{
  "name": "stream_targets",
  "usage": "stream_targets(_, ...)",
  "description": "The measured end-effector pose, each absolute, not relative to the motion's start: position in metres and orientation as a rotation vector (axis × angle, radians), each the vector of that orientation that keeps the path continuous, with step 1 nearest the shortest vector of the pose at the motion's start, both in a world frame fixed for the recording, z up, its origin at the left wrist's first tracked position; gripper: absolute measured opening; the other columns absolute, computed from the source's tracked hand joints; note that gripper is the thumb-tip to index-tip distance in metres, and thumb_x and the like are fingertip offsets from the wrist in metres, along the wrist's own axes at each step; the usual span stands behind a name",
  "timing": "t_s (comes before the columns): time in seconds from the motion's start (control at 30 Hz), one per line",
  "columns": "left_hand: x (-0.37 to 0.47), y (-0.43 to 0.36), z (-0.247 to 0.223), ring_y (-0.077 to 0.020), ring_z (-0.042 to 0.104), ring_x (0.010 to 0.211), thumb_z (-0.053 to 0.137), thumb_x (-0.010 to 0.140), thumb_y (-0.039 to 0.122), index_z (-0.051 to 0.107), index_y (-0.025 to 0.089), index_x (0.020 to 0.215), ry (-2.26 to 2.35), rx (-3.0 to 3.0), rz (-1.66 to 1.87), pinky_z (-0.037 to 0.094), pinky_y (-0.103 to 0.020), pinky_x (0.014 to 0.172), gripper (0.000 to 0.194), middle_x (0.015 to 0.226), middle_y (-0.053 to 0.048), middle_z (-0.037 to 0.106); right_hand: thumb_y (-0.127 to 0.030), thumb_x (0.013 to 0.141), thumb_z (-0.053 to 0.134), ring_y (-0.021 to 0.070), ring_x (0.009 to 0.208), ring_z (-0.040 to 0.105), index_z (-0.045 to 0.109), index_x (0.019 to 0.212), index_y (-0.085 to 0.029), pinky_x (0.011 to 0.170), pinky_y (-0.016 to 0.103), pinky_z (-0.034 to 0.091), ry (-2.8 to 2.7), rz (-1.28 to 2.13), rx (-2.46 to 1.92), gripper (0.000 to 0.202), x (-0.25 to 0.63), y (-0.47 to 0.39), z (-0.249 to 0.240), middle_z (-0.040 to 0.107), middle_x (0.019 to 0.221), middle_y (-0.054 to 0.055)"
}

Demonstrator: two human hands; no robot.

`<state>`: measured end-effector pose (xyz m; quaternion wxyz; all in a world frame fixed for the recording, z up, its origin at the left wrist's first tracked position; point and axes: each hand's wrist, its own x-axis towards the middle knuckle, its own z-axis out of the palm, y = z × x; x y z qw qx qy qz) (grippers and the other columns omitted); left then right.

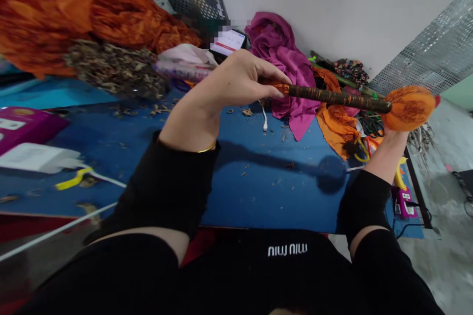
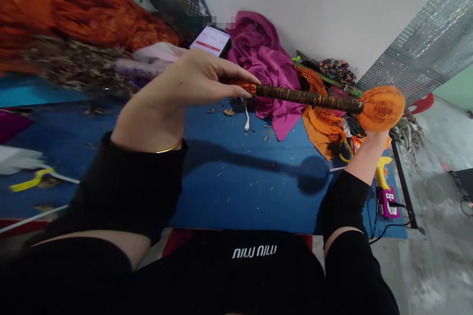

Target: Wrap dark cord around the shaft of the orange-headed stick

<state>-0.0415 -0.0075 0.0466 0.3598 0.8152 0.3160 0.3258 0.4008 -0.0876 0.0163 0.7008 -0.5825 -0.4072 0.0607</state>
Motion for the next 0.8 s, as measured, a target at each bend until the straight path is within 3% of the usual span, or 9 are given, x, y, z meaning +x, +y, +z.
stream_targets(0.07, -0.033, -0.010, 0.046, -0.0160, 0.062, 0.076, 0.081, 0.077, 0.029, 0.084, 0.017, 0.106, 0.807, 2.032, 0.862, 0.048, -0.027, 0.070, 0.032, 0.078, -0.001, 0.077, -0.044, 0.084, 0.068, 0.0236, 0.096, 0.067, 0.060, 0.070, -0.025, 0.100, 0.044, 0.056, -0.886, 0.108, -1.487, 0.024, 0.396, -0.087, 0.011, 0.066, 0.081, 0.004)
stream_targets(0.13, -0.025, -0.014, 0.045, -0.0146, 0.059, 0.067, 0.079, 0.076, 0.024, 0.085, 0.017, 0.105, 0.791, 1.925, 0.909, 0.046, -0.028, 0.064, 0.029, 0.072, -0.002, 0.073, -0.031, 0.074, 0.078, 0.0321, 0.108, 0.068, 0.069, 0.076, -0.019, 0.112, 0.056, 0.049, -0.904, -0.035, -1.818, 0.015, 0.383, -0.089, 0.012, 0.073, 0.097, 0.013)
stream_targets(0.2, -0.018, -0.019, 0.043, -0.0142, 0.059, 0.064, 0.078, 0.078, 0.022, 0.085, 0.017, 0.105, 0.774, 1.837, 0.935, 0.048, -0.029, 0.064, 0.029, 0.071, -0.002, 0.071, -0.025, 0.078, 0.073, 0.0357, 0.120, 0.067, 0.076, 0.093, -0.014, 0.119, 0.059, 0.043, -1.033, -0.231, -2.106, 0.019, 0.359, -0.090, 0.018, 0.074, 0.121, 0.021)
stream_targets(0.27, -0.012, -0.024, 0.042, -0.0145, 0.061, 0.064, 0.077, 0.079, 0.021, 0.084, 0.016, 0.107, 0.766, 1.774, 0.946, 0.050, -0.030, 0.065, 0.030, 0.072, -0.004, 0.071, -0.030, 0.090, 0.062, 0.0310, 0.123, 0.068, 0.078, 0.110, -0.017, 0.119, 0.053, 0.046, -1.307, -0.216, -2.080, 0.028, 0.327, -0.089, 0.024, 0.075, 0.130, 0.018)
stream_targets(0.37, -0.007, -0.028, 0.041, -0.0156, 0.064, 0.067, 0.079, 0.079, 0.021, 0.083, 0.015, 0.109, 0.754, 1.721, 0.952, 0.052, -0.030, 0.066, 0.031, 0.072, -0.004, 0.072, -0.049, 0.097, 0.059, 0.0237, 0.114, 0.071, 0.077, 0.109, -0.023, 0.113, 0.046, 0.054, -1.629, 0.224, -1.562, 0.034, 0.269, -0.081, 0.023, 0.080, 0.117, 0.007)
stream_targets(0.5, -0.003, -0.028, 0.039, -0.0168, 0.068, 0.071, 0.081, 0.078, 0.021, 0.083, 0.016, 0.099, 0.704, 1.671, 0.978, 0.054, -0.029, 0.068, 0.022, 0.071, -0.003, 0.071, -0.076, 0.080, 0.075, 0.0204, 0.106, 0.073, 0.074, 0.108, -0.027, 0.100, 0.039, 0.062, -1.569, 0.711, -1.108, 0.056, 0.204, -0.075, 0.004, 0.079, 0.107, 0.003)
stream_targets(0.6, -0.001, -0.026, 0.039, -0.0151, 0.068, 0.070, 0.081, 0.077, 0.016, 0.082, 0.014, 0.098, 0.694, 1.608, 0.997, 0.056, -0.029, 0.069, 0.021, 0.072, -0.003, 0.072, -0.071, 0.077, 0.082, 0.0158, 0.086, 0.071, 0.072, 0.095, -0.025, 0.090, 0.035, 0.064, -1.518, 0.900, -1.050, 0.051, 0.181, -0.079, -0.002, 0.075, 0.090, 0.000)
stream_targets(0.7, 0.000, -0.025, 0.041, -0.0127, 0.066, 0.068, 0.082, 0.074, 0.008, 0.081, 0.011, 0.098, 0.706, 1.535, 1.042, 0.057, -0.029, 0.072, 0.024, 0.073, -0.001, 0.072, -0.060, 0.086, 0.079, 0.0112, 0.069, 0.062, 0.066, 0.075, -0.023, 0.075, 0.030, 0.059, -1.544, 0.870, -1.117, 0.041, 0.178, -0.086, 0.005, 0.067, 0.072, -0.003)
stream_targets(0.8, 0.001, -0.024, 0.044, -0.0099, 0.065, 0.065, 0.080, 0.073, 0.003, 0.082, 0.011, 0.095, 0.710, 1.449, 1.060, 0.057, -0.027, 0.073, 0.023, 0.070, 0.001, 0.071, -0.055, 0.093, 0.072, 0.0101, 0.067, 0.058, 0.063, 0.071, -0.022, 0.072, 0.028, 0.054, -1.512, 0.782, -1.112, 0.041, 0.183, -0.091, 0.014, 0.062, 0.068, -0.004)
